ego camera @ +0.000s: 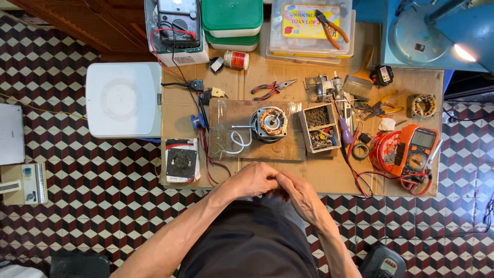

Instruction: The person works on a small electric motor stator, inserting and adjusting copper windings by hand. They repeatedly rotate the stator, tuck wires into slots, and use a thin metal tool to press and align the windings. The work continues without completing the assembly within the clip.

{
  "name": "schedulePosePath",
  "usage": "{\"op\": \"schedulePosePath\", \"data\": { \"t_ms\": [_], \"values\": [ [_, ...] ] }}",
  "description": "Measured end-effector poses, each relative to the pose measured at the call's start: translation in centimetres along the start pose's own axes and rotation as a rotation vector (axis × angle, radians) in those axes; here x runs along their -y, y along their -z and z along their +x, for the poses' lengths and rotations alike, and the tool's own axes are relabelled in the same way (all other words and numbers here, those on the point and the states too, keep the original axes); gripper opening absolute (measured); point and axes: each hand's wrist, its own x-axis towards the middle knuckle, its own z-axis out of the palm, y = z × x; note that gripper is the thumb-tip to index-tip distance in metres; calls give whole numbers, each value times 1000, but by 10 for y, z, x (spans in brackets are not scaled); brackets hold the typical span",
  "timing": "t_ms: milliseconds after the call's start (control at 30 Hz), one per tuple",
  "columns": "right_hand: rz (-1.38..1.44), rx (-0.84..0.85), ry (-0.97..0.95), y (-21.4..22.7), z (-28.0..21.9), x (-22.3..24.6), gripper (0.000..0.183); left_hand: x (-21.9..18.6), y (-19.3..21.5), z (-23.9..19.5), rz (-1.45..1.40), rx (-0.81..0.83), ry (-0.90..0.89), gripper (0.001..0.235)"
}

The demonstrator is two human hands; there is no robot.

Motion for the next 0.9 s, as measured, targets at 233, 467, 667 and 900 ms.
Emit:
{"op": "schedulePosePath", "data": {
  "t_ms": [233, 467, 667, 900],
  "values": [
    [-43, -198, -116, -4, 1, 2, 38, -1, 22, -8, -203, 104, 86, 27],
    [145, -229, -92, -12, 7, -26, 29, 13, 26, 0, -223, -53, 148, 23],
    [-165, -347, -1, -12, 5, -24, 38, 18, 15, 8, -115, -147, 40, 21],
    [321, -89, -264, -12, 17, -5, 43, 4, 9, 7, 7, -175, 73, 23]
  ]
}}
